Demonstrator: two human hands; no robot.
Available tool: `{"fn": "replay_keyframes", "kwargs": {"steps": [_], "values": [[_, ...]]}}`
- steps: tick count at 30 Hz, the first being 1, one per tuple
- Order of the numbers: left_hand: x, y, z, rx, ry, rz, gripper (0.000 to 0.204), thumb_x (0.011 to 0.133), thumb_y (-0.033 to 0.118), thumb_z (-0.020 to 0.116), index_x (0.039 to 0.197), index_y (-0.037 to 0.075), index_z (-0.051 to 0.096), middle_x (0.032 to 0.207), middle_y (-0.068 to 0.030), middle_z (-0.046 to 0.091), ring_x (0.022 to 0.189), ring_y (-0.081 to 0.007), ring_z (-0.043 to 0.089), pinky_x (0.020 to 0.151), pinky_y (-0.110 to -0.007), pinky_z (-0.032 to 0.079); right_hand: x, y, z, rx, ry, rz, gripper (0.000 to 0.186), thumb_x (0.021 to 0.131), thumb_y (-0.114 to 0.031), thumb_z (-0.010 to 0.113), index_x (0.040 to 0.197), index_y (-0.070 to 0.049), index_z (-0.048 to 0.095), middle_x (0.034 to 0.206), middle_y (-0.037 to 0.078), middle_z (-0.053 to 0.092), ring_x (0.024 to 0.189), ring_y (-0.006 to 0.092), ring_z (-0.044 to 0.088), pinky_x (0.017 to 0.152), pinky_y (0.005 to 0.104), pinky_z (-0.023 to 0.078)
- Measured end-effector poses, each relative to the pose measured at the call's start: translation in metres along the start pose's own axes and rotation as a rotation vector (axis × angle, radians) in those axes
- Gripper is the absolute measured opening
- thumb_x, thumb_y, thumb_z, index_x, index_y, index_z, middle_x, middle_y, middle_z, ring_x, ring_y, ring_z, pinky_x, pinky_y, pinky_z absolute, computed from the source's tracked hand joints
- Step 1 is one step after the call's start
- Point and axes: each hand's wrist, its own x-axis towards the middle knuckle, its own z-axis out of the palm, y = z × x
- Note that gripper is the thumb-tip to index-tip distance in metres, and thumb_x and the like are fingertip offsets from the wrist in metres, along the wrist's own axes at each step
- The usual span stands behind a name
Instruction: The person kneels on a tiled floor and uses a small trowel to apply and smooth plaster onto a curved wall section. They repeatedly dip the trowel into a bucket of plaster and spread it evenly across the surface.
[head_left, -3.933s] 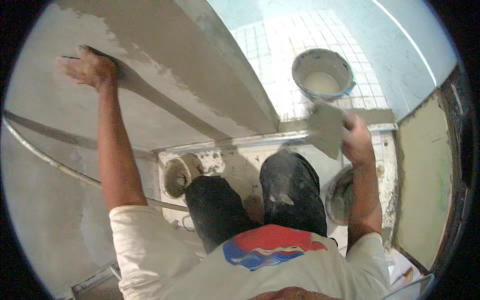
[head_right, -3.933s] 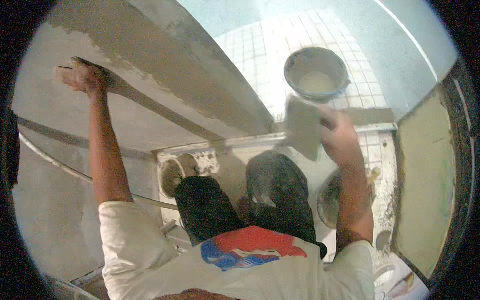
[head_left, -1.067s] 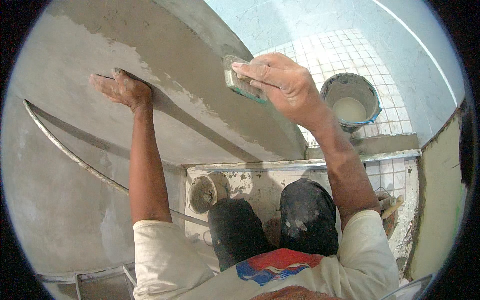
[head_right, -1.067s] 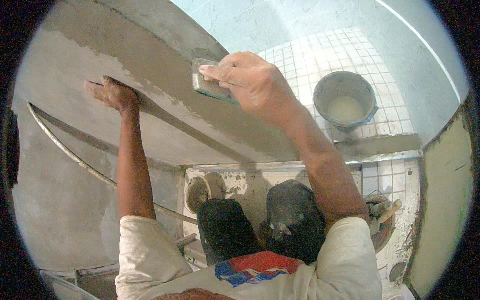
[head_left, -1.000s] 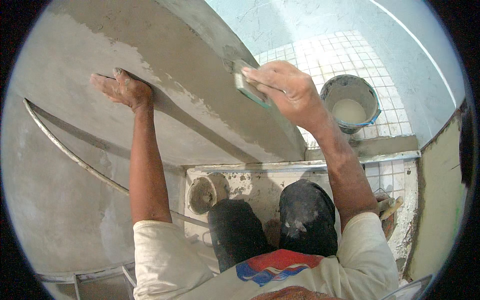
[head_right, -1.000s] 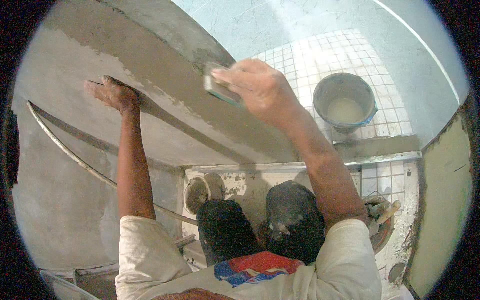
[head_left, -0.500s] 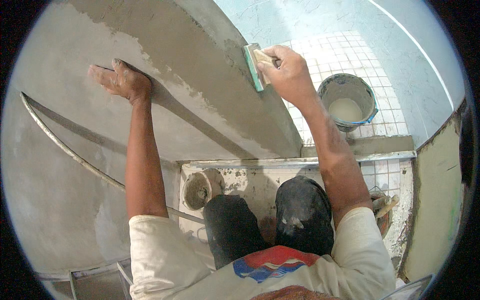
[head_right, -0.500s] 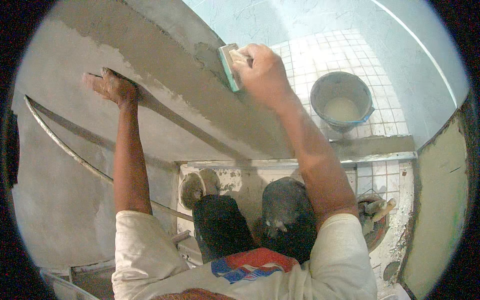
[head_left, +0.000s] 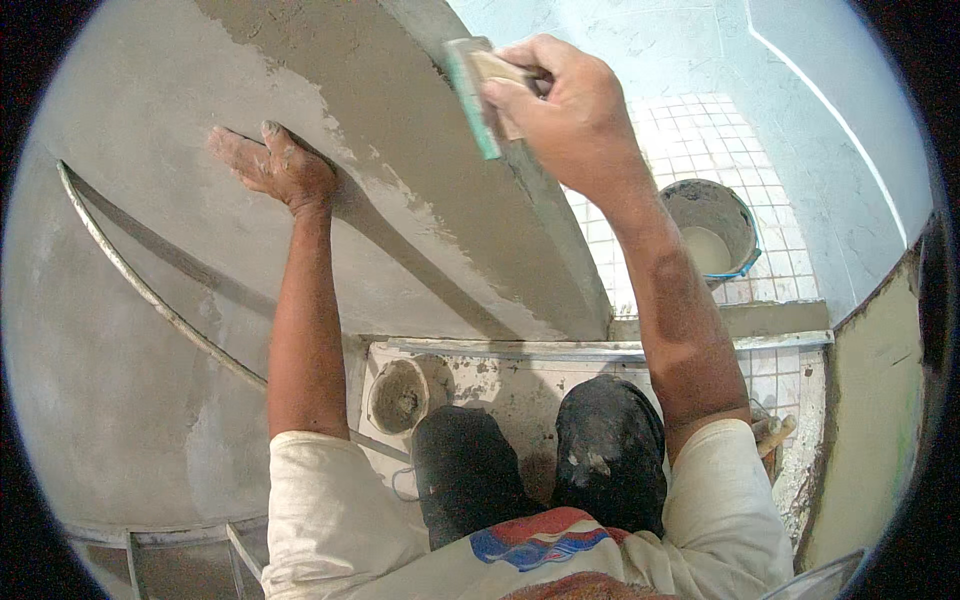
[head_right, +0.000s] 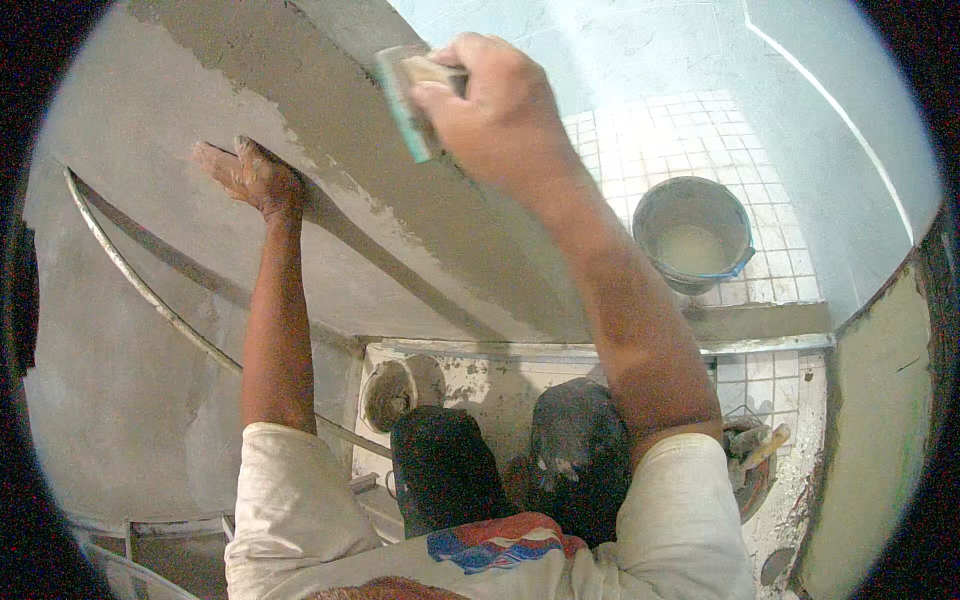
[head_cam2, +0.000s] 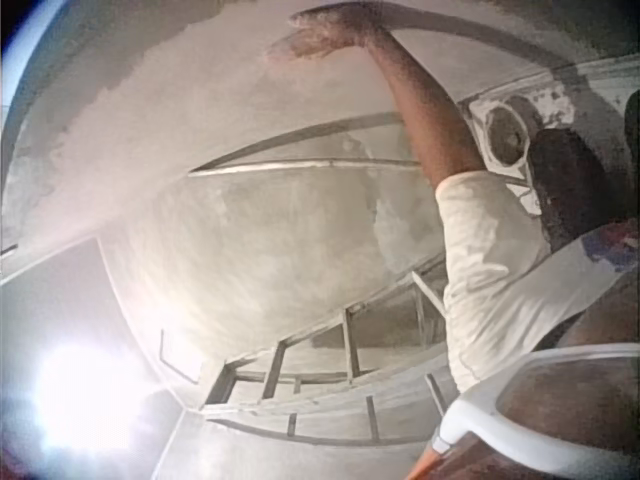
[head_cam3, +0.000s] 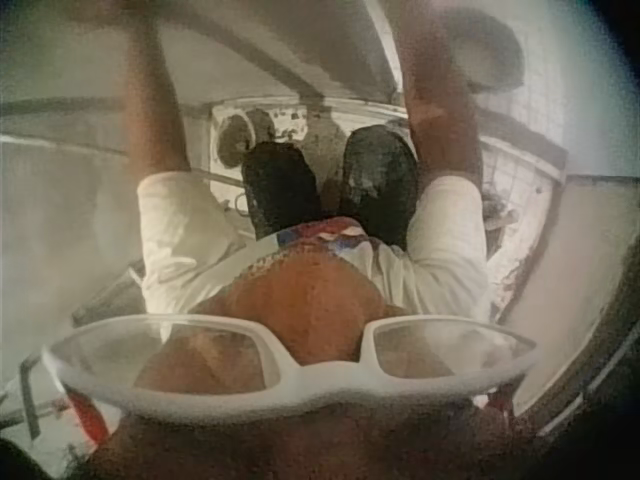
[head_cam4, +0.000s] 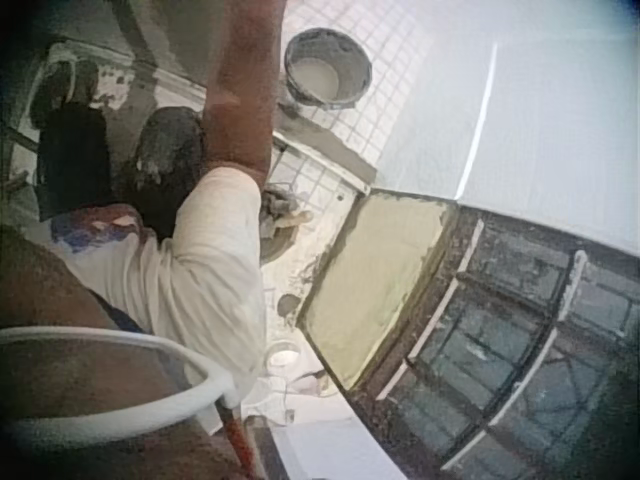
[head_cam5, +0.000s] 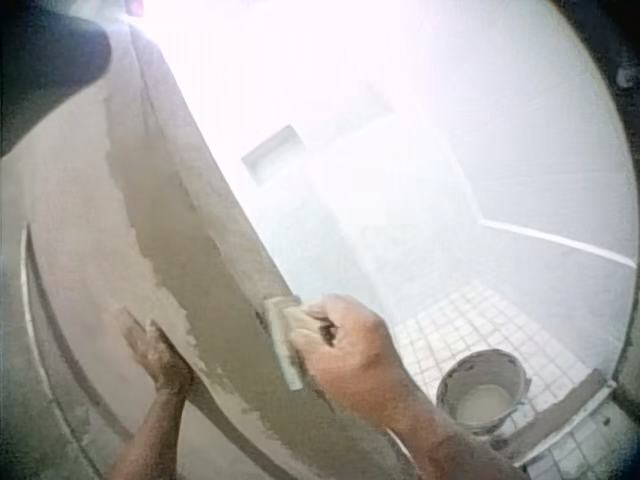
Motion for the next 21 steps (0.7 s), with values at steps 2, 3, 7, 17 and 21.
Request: {"fn": "replay_keyframes", "kwargs": {"steps": [2, 3, 7, 17, 21], "values": [[-0.002, 0.012, 0.0, -0.013, -0.015, -0.08, 0.079, 0.113, 0.043, 0.042, 0.175, 0.005, 0.011, 0.182, -0.0202, 0.009, 0.169, -0.0358, 0.003, 0.133, -0.059, -0.002, 0.006, -0.005, 0.005, -0.025, -0.007, 0.03, 0.028, 0.1, -0.018, 0.073, 0.118, 0.004, 0.076, 0.098, 0.017, 0.079, 0.09, 0.0207, 0.076, 0.078, 0.0354, 0.06], [0.0, 0.013, 0.003, -0.02, -0.008, -0.067, 0.079, 0.113, 0.042, 0.042, 0.175, 0.004, 0.01, 0.182, -0.0204, 0.009, 0.169, -0.0357, 0.003, 0.133, -0.059, -0.002, 0.01, 0.005, 0.009, -0.078, 0.015, 0.049, 0.028, 0.1, -0.018, 0.073, 0.117, 0.004, 0.077, 0.098, 0.016, 0.079, 0.088, 0.0209, 0.076, 0.077, 0.035, 0.06], [-0.001, 0.007, 0.002, -0.011, -0.003, 0.002, 0.08, 0.112, 0.039, 0.042, 0.174, 0.001, 0.01, 0.182, -0.0211, 0.009, 0.169, -0.0354, 0.002, 0.133, -0.059, -0.002, 0.029, 0.027, 0.013, -0.013, 0.022, 0.207, 0.03, 0.091, -0.024, 0.078, 0.105, 0.002, 0.078, 0.096, 0.027, 0.078, 0.091, 0.04, 0.079, 0.084, 0.045, 0.061], [0.002, 0.005, 0.004, 0.015, 0.002, 0.015, 0.081, 0.111, 0.039, 0.043, 0.173, -0.001, 0.011, 0.182, -0.0211, 0.009, 0.169, -0.035, 0.003, 0.133, -0.058, -0.001, 0.032, 0.043, 0.007, -0.149, -0.128, 0.315, 0.035, 0.101, -0.03, 0.074, 0.112, 0.003, 0.079, 0.094, 0.017, 0.079, 0.086, 0.02, 0.076, 0.079, 0.0361, 0.061], [-0.006, 0.014, -0.001, -0.04, -0.001, -0.027, 0.081, 0.11, 0.038, 0.046, 0.173, -0.001, 0.014, 0.181, -0.021, 0.012, 0.169, -0.0351, 0.007, 0.133, -0.058, 0.001, 0.032, -0.005, 0.002, 0.096, -0.002, 0.1, 0.034, 0.087, -0.028, 0.084, 0.1, 0.002, 0.08, 0.089, 0.024, 0.078, 0.084, 0.0314, 0.079, 0.078, 0.0411, 0.061]]}}
